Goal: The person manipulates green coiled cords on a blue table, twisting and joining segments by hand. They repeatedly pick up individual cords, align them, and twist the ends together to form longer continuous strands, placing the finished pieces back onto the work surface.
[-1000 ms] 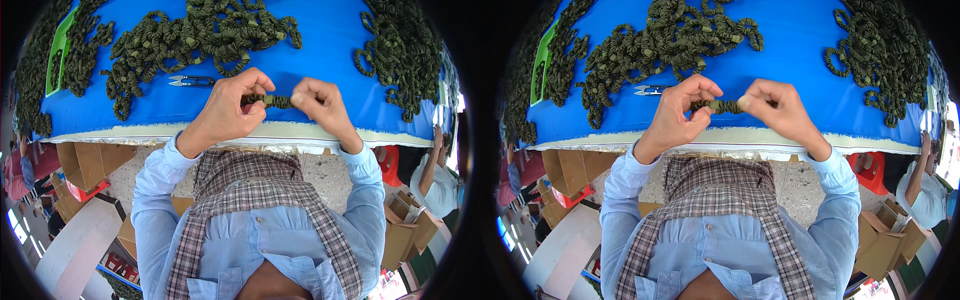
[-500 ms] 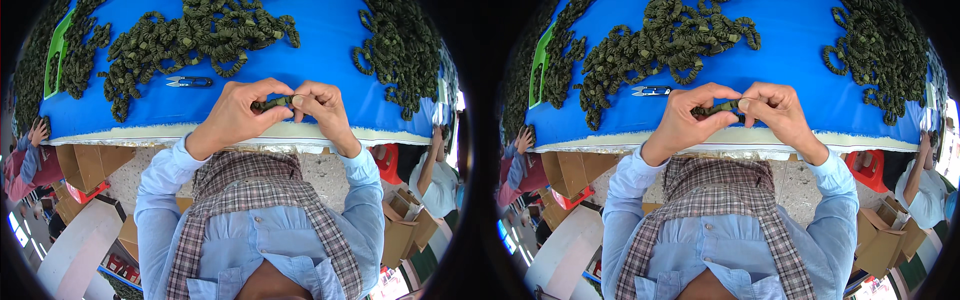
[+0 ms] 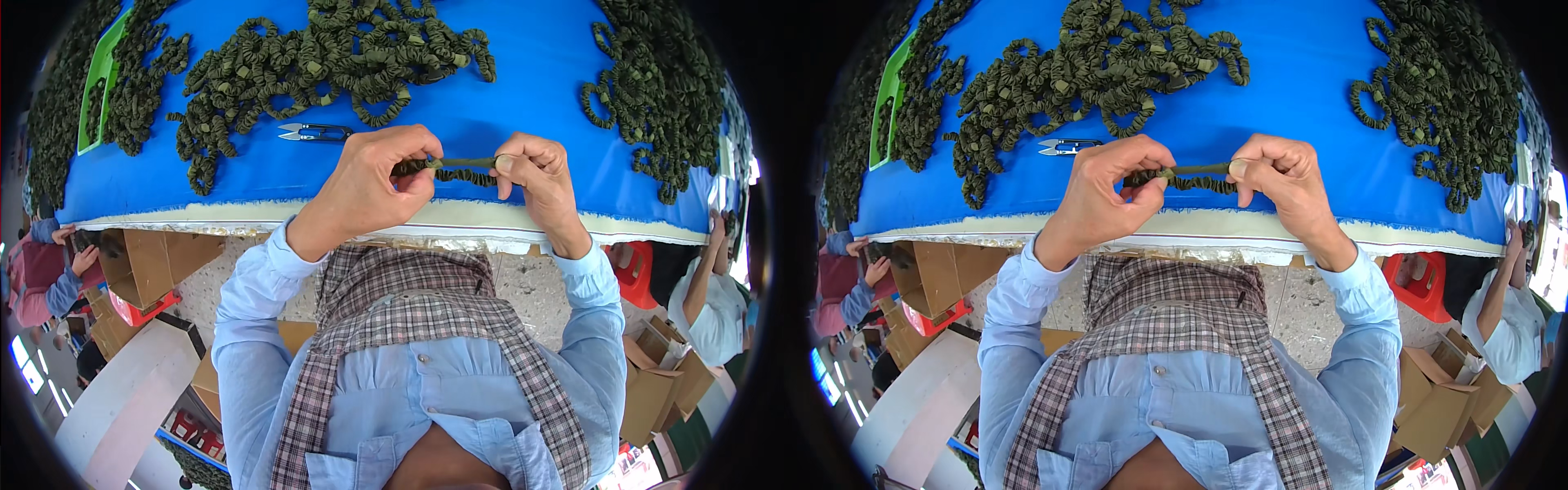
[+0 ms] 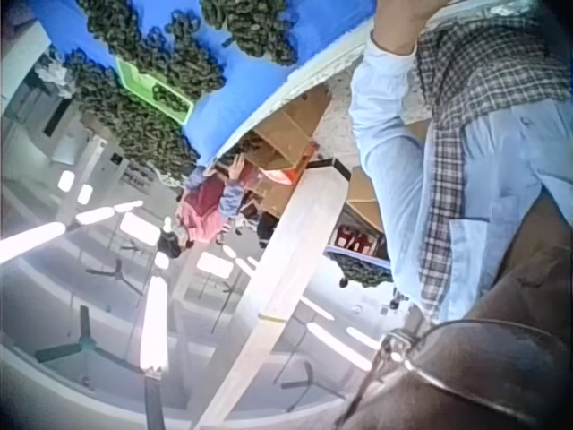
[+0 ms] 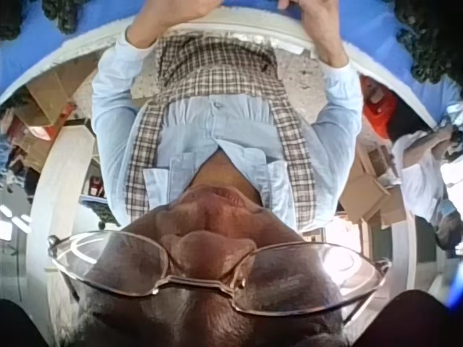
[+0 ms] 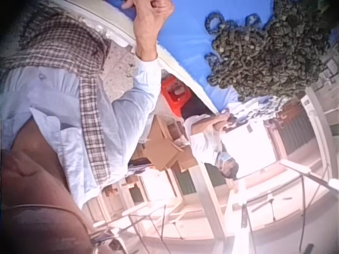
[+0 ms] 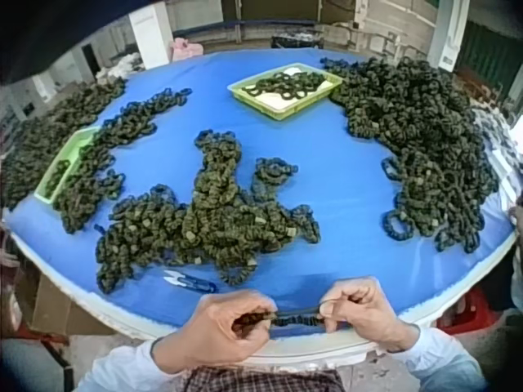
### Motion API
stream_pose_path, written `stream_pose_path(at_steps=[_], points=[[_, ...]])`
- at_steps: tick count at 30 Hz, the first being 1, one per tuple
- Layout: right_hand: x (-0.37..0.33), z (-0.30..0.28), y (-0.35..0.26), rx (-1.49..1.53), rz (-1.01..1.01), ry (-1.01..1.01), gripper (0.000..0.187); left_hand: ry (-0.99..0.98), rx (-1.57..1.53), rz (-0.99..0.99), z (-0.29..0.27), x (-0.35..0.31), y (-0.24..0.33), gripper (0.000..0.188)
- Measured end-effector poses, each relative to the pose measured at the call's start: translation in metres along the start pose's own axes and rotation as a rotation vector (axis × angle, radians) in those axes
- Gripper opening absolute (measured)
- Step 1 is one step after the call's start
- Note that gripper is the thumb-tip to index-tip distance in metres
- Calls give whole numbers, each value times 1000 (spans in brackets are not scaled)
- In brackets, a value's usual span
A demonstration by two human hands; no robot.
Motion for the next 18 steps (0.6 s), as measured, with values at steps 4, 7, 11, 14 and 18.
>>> stream_pose_path(at_steps=[4, 7, 11, 14, 18], points=[[5, 9, -2, -229, 57, -144, 15, -5, -24, 31, 2, 4, 6, 21], [6, 28, -10, -596, 18, -309, 21, -93, -110, -2, 10, 9, 9, 23], [11, 22, -13, -304, 42, -242, 26, 49, -333, 53, 14, 17, 2, 24], [12, 20, -6, -20, -18, -180, 27, 41, -532, -55, 27, 19, -10, 26], [11, 14, -1, -24, 65, -193, 27, -27, -997, -202, 32, 16, -21, 20]])
Point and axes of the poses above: each hand's wrist, its own x-axis towards the middle knuckle, its own z-axis out of the palm, y = z × x, the point moved 6 cm from there along x, towards the middle knuckle, and after that the axes turned 8 degrees about x, right-handed, at the moved point
